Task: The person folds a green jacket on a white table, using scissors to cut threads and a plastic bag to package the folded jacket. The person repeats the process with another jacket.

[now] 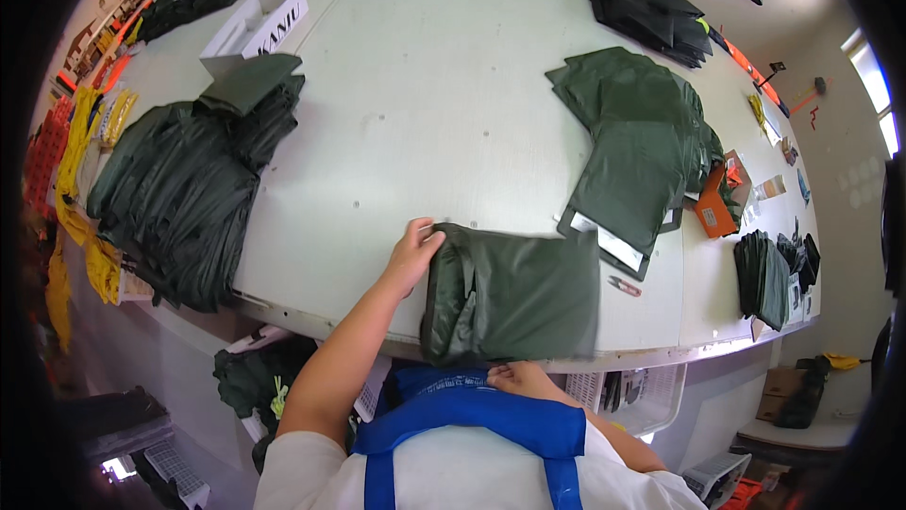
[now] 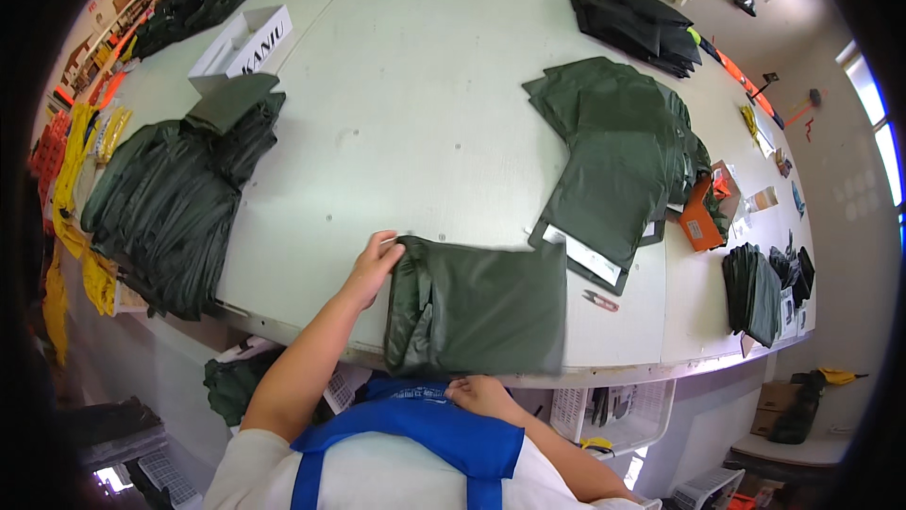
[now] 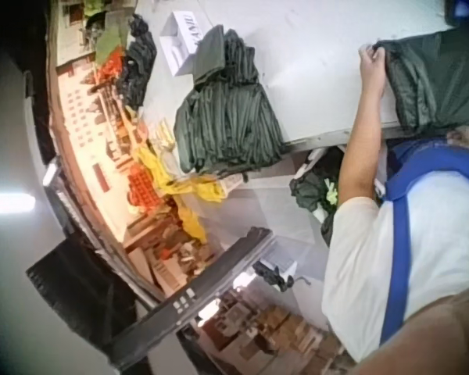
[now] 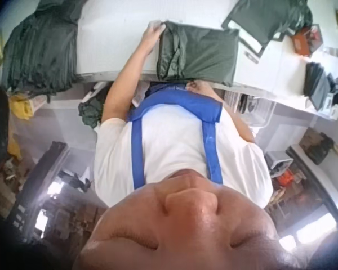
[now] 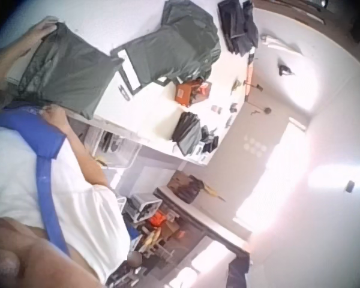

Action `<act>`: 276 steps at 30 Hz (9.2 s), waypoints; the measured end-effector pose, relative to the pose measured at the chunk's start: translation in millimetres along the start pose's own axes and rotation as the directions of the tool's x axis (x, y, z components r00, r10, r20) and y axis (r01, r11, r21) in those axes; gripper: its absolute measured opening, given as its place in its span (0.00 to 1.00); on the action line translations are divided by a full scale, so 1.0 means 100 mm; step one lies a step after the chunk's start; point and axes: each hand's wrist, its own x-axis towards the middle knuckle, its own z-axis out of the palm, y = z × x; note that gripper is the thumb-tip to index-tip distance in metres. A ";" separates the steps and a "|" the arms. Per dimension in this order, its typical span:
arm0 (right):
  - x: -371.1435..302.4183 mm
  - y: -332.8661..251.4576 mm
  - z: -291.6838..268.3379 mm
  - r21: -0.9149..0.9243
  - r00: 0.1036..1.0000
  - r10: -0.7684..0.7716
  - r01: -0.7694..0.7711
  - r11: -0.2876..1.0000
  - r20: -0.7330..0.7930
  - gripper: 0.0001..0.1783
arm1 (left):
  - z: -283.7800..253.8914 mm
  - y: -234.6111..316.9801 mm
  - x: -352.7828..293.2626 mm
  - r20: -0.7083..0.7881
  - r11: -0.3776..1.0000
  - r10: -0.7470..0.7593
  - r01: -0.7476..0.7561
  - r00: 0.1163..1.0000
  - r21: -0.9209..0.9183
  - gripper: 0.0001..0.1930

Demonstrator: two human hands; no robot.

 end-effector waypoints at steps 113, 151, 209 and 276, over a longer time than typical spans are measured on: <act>0.80 -0.35 -0.66 -0.450 0.615 -0.690 0.529 0.720 -0.381 0.31 | 0.10 -0.83 -0.84 0.473 0.608 -0.583 0.741 0.661 -0.285 0.20; 1.34 -0.45 0.05 -0.965 0.725 -0.682 0.099 0.243 -0.097 0.27 | 0.28 0.16 -0.40 0.315 0.823 -0.295 0.072 0.902 0.564 0.09; 1.73 -0.54 -0.54 -0.654 0.853 -0.500 0.293 0.697 -0.150 0.50 | 0.19 0.12 -0.29 0.239 0.864 0.050 -0.162 0.970 0.476 0.11; 1.06 0.17 -0.34 -0.244 0.428 -0.657 0.691 0.680 -0.620 0.15 | 1.29 -0.03 0.14 0.359 0.547 -0.008 -0.297 0.933 0.783 0.10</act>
